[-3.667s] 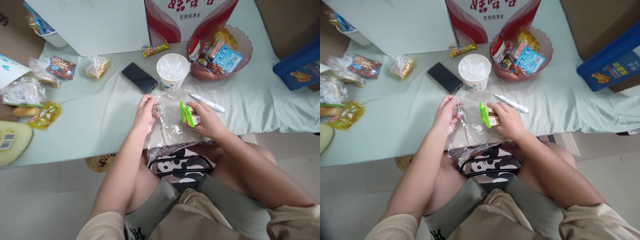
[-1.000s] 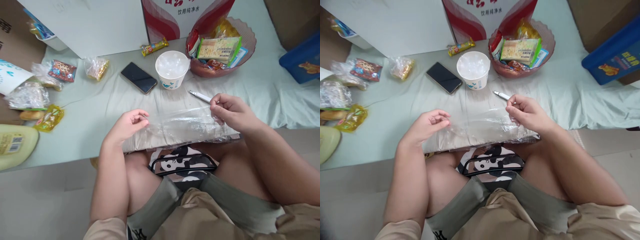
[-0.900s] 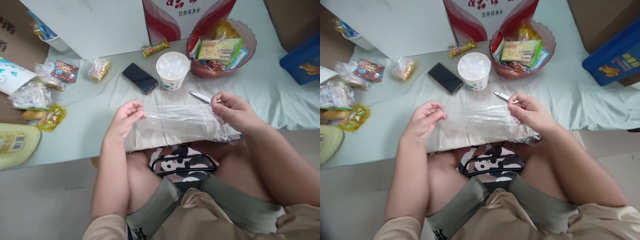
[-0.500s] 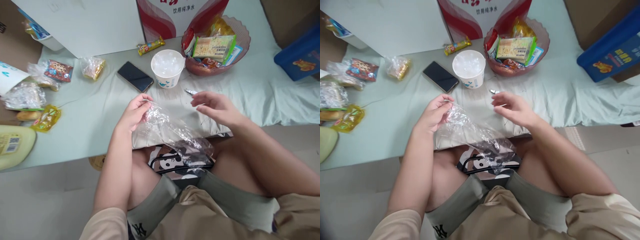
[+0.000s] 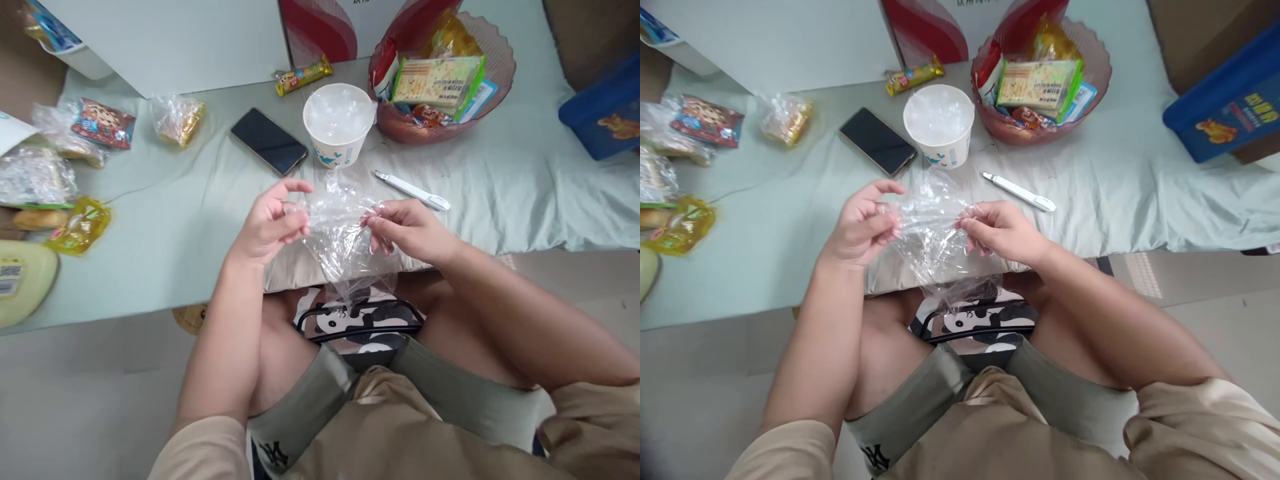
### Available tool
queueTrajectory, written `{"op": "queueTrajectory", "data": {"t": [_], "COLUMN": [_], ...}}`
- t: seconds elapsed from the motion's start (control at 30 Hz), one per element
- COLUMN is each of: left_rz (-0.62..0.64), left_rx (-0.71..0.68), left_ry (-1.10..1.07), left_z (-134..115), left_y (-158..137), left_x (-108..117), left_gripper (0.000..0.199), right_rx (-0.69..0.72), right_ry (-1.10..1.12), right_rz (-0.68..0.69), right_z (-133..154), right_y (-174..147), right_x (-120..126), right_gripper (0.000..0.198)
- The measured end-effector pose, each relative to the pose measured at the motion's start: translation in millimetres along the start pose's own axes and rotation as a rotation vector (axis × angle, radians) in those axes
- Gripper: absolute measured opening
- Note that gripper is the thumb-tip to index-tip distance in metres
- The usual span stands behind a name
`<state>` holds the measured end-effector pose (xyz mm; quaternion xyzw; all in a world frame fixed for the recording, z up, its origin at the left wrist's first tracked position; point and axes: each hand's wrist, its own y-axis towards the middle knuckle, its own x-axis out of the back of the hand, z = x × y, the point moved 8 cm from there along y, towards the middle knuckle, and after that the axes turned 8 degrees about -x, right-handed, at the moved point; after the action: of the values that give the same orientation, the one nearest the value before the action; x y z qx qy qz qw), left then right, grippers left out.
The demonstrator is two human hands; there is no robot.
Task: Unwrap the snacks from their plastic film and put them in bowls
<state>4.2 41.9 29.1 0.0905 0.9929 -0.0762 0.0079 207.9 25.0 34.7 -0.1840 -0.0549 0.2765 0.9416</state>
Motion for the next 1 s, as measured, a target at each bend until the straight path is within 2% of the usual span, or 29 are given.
{"op": "queueTrajectory", "data": {"t": [0.07, 0.13, 0.2, 0.3, 0.37, 0.47, 0.6, 0.7, 0.77, 0.83, 0.9, 0.93, 1.0], "left_rz": [-0.191, -0.254, -0.180, 0.024, 0.056, -0.086, -0.288, -0.348, -0.265, -0.082, 0.085, 0.127, 0.120], "left_rx": [-0.085, -0.095, -0.032, 0.096, 0.141, 0.098, -0.077, -0.116, -0.051, 0.057, 0.144, 0.170, 0.186], "left_ry": [-0.029, -0.064, -0.121, -0.251, -0.279, -0.193, -0.086, -0.192, -0.348, -0.402, -0.314, -0.251, -0.156], "left_z": [-6.6, -6.4, -0.2, 12.9, 21.0, 27.2, 15.8, 9.3, 11.7, 15.8, 20.8, 23.4, 27.0], "left_y": [1.7, 3.7, 6.1, 4.7, 3.9, 8.6, 10.3, 5.3, 3.6, 1.6, -2.2, -3.7, -3.9], "left_x": [11.4, 7.5, -10.7, -44.4, -51.8, -37.6, -14.7, -9.3, -17.5, -34.2, -48.2, -51.5, -51.0], "left_gripper": [0.050, 0.047, 0.054, 0.057, 0.056, 0.049, 0.037, 0.037, 0.037, 0.041, 0.042, 0.039, 0.032], "right_rx": [0.003, 0.020, 0.045, 0.067, 0.064, 0.043, 0.030, 0.071, 0.097, 0.114, 0.124, 0.123, 0.103], "right_ry": [0.032, 0.060, 0.084, 0.095, 0.092, 0.089, 0.071, 0.069, 0.070, 0.063, 0.053, 0.051, 0.054], "right_rz": [-0.071, -0.147, -0.216, -0.275, -0.294, -0.320, -0.339, -0.348, -0.346, -0.349, -0.353, -0.349, -0.319], "right_z": [-0.9, -1.5, -1.8, -2.5, -3.3, -4.2, -2.3, 2.3, 4.3, 4.8, 4.0, 3.0, -0.6], "right_y": [3.2, 6.0, 8.1, 10.1, 10.2, 8.4, 5.3, 3.3, 2.6, 2.1, 1.3, 0.9, 0.9], "right_x": [4.1, 8.3, 12.9, 17.8, 20.2, 23.1, 23.6, 22.7, 22.2, 23.2, 25.6, 26.8, 27.6], "right_gripper": [0.035, 0.038, 0.042, 0.046, 0.046, 0.045, 0.040, 0.040, 0.042, 0.046, 0.050, 0.052, 0.055]}}
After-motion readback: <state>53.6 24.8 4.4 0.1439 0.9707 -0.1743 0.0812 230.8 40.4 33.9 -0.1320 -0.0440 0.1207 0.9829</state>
